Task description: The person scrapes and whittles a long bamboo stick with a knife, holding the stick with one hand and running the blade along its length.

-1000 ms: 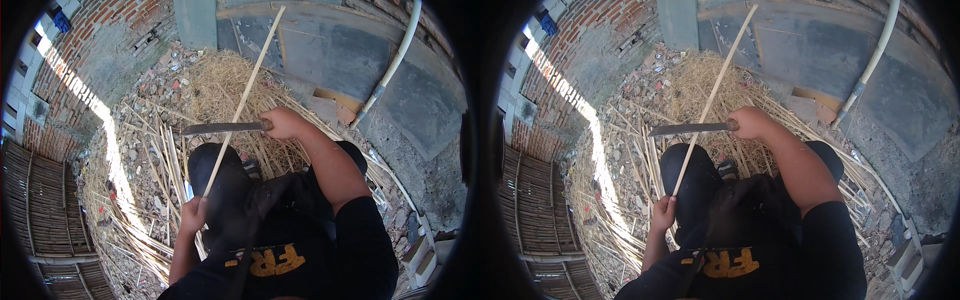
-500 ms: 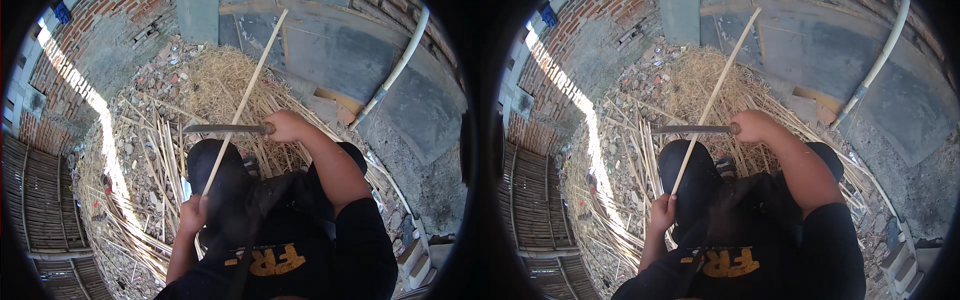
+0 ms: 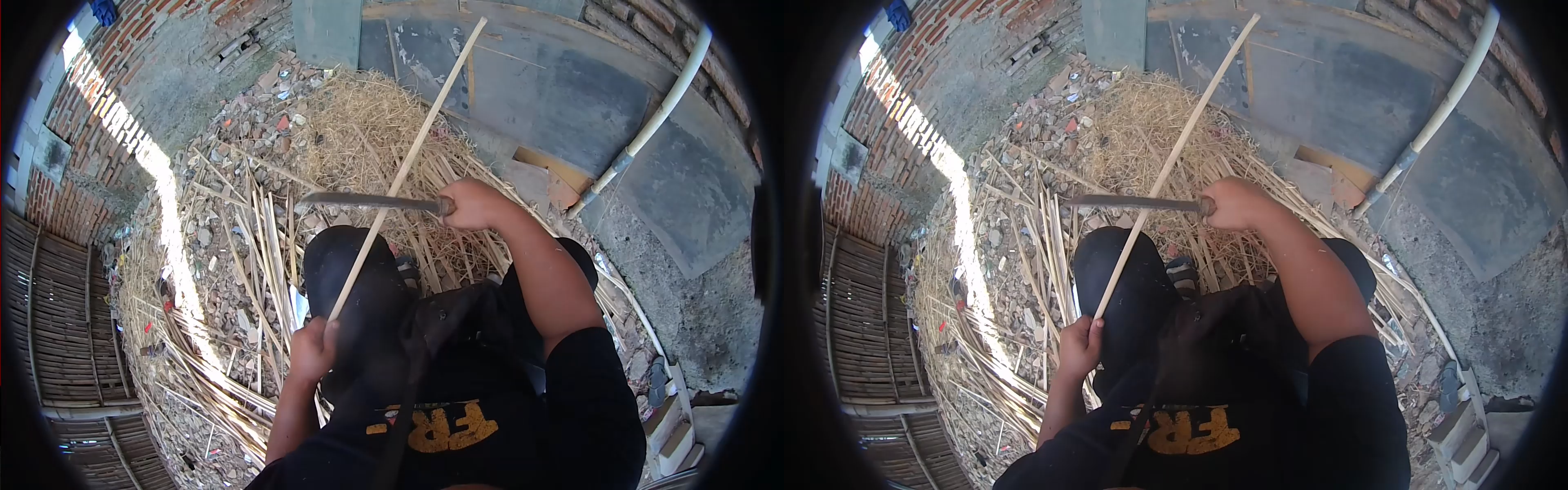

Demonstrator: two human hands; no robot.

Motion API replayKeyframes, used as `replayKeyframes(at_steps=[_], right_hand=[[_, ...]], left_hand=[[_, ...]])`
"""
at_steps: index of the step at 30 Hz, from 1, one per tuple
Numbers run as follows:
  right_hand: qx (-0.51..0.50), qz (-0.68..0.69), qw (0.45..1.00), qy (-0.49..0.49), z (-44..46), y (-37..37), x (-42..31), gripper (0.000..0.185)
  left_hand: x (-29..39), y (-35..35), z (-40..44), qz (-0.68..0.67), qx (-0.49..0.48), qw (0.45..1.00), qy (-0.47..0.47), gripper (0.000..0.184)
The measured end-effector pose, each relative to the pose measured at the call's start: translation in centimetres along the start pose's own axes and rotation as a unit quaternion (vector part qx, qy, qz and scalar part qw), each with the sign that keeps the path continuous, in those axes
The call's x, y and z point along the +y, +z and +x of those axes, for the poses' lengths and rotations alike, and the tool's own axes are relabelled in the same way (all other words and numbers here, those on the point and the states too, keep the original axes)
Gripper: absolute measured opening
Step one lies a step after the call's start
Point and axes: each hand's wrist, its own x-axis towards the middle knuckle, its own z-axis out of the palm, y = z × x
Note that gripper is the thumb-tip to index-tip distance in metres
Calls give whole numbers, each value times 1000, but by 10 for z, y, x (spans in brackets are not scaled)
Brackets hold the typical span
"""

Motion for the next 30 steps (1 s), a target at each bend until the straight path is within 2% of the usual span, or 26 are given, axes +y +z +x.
replayKeyframes(at_steps=[4,7,10,13,14,17,18,21,22,25,28,30], right_hand=[[59,129,982,123,19,-11,47,29],[78,115,985,98,14,-8,37,32],[39,36,998,16,3,-3,8,30],[-26,-99,995,-20,-15,0,-27,28],[-6,-111,992,-50,-11,9,-17,30],[-38,117,992,38,16,1,31,32],[33,140,984,109,24,-1,44,37],[73,139,978,140,25,-5,60,42],[46,140,977,150,23,-8,56,48],[68,131,984,96,16,-6,39,39],[2,23,1000,11,-2,-7,4,29],[-19,-46,999,-11,-16,-2,-20,23]], left_hand=[[5,-5,0,-5,3,1000,-6,31],[5,-11,3,-13,-6,1000,-6,31],[3,-7,4,-24,-14,1000,-2,31],[1,-8,8,-19,-29,999,1,31],[1,-9,8,-10,-30,1000,4,32],[-3,-8,2,1,-24,1000,-5,33],[-4,-7,5,1,-19,1000,-3,34],[1,-19,8,24,-27,999,8,36],[0,-20,9,19,-24,999,11,35],[-2,-15,8,3,-22,1000,14,35],[5,-14,11,-11,-28,1000,8,35],[8,-14,12,-25,-27,999,2,36]])
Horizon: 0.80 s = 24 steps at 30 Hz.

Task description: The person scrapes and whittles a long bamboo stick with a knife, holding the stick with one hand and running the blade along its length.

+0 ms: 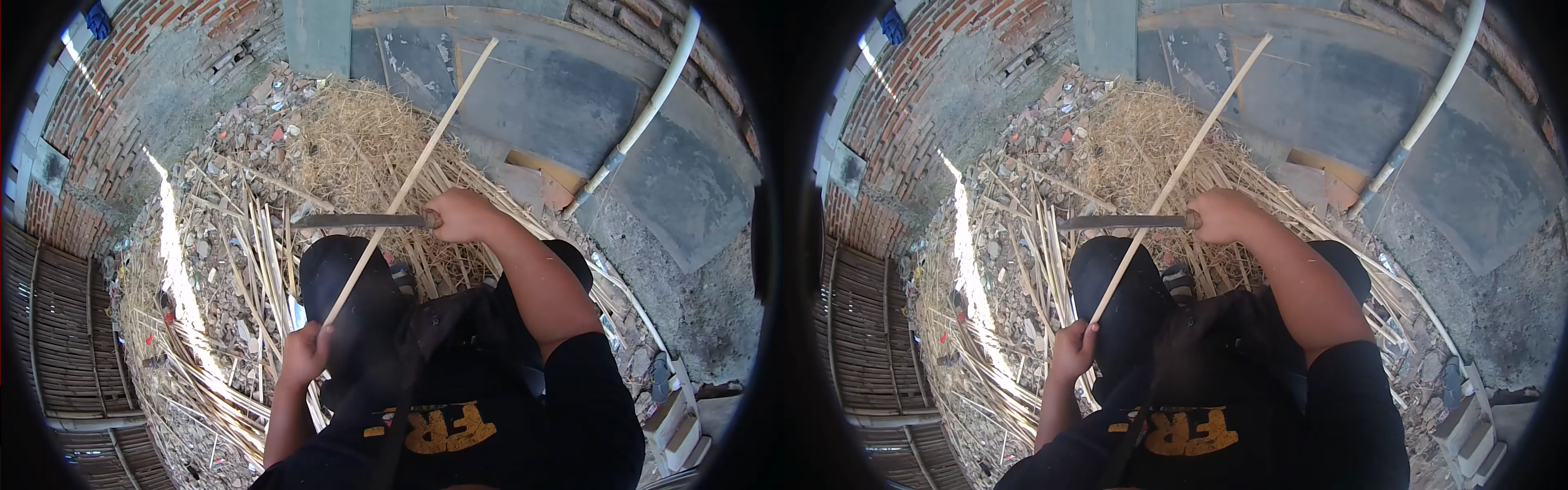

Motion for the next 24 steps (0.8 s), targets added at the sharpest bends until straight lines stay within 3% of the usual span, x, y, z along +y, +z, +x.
replayKeyframes(at_steps=[2,5,6,9,13,16,19,24], right_hand=[[-14,-45,998,-35,-2,2,-3,20],[-8,101,995,-16,21,4,36,22],[-1,188,980,66,29,1,50,30],[97,254,954,123,41,2,77,33],[109,177,974,91,33,5,71,43],[84,124,988,42,20,5,48,37],[-10,70,997,12,4,-1,16,32],[-29,-5,999,-41,6,4,3,29]], left_hand=[[-7,2,1,-6,7,1000,19,42],[-13,6,-6,2,22,1000,15,44],[-12,7,-3,4,32,999,16,44],[-9,1,-3,9,23,1000,10,37],[-8,-1,-2,-16,9,1000,-4,38],[-9,3,0,-20,8,1000,0,39],[-6,2,2,-21,9,1000,-2,39],[-13,4,-2,-12,6,1000,-10,43]])
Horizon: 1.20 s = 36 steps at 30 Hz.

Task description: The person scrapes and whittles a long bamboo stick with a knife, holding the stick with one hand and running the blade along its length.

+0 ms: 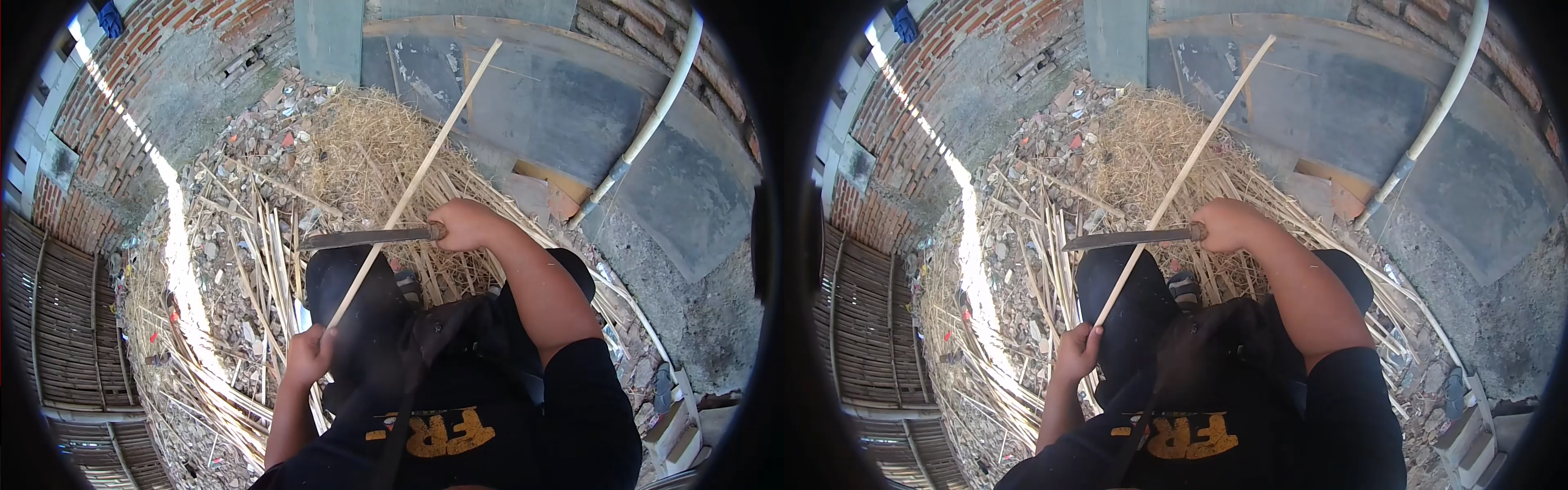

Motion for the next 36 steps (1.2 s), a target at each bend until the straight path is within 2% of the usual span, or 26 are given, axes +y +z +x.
replayKeyframes(at_steps=[2,6,9,12,15,21,26,29,33,34,36], right_hand=[[9,23,1000,-12,4,0,12,32],[68,123,988,66,15,-3,44,46],[107,119,983,96,19,1,54,45],[144,129,978,75,17,8,52,44],[104,148,980,78,14,4,49,48],[107,136,982,76,15,2,51,59],[112,137,982,72,17,6,55,56],[106,198,969,99,9,1,45,35],[130,140,979,69,10,1,48,40],[136,100,983,77,8,-3,44,47],[199,81,975,60,11,7,48,49]], left_hand=[[-4,3,0,-11,5,1000,1,42],[-5,5,0,-17,23,1000,6,38],[2,2,0,-5,19,1000,-7,37],[6,-2,0,-10,6,1000,-20,37],[3,0,0,0,8,1000,-16,37],[7,-2,0,8,10,1000,-18,38],[13,-3,-1,2,19,1000,-7,39],[11,-2,-1,4,22,1000,-2,39],[20,-5,-3,21,36,999,10,40],[23,-6,-4,29,40,999,11,40],[19,-3,-5,48,48,998,16,42]])
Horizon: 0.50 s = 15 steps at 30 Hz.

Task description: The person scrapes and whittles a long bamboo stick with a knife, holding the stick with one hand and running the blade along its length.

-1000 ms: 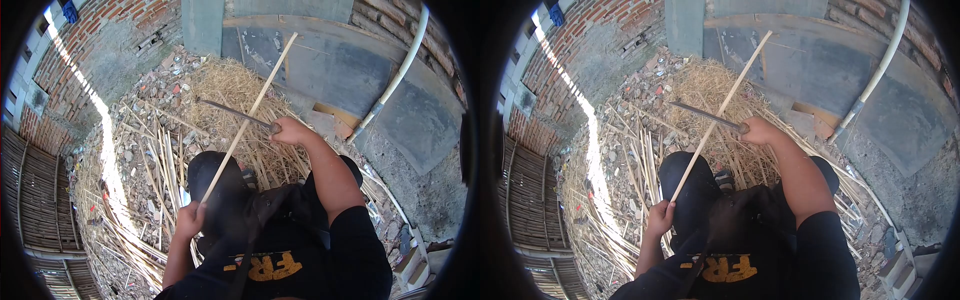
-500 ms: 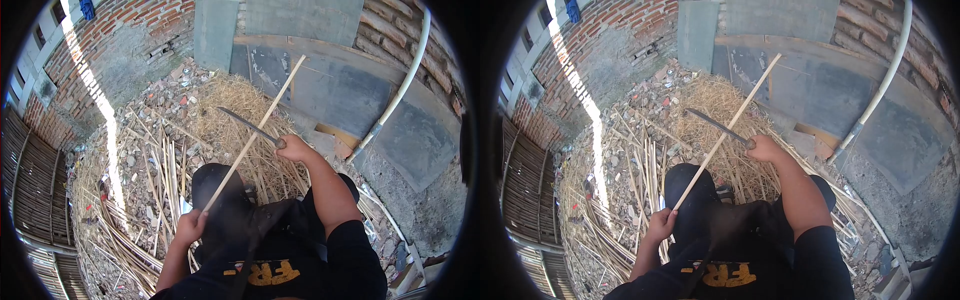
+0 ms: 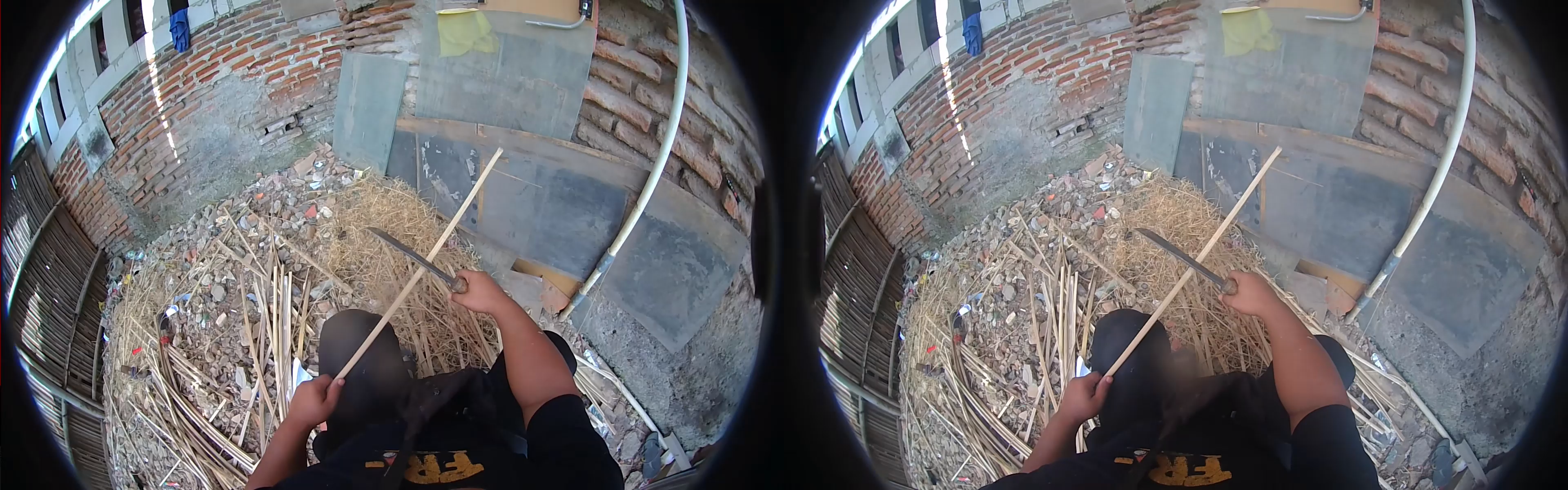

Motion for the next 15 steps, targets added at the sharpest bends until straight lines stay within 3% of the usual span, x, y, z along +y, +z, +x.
replayKeyframes(at_steps=[5,8,15], right_hand=[[50,-75,995,50,-14,-23,-29,46],[178,-144,970,-76,-6,-19,-9,42],[151,-125,980,16,-13,-29,-15,41]], left_hand=[[-6,8,-2,4,14,1000,-1,42],[-7,6,-3,13,14,1000,10,43],[0,-1,-4,83,-46,995,-30,47]])
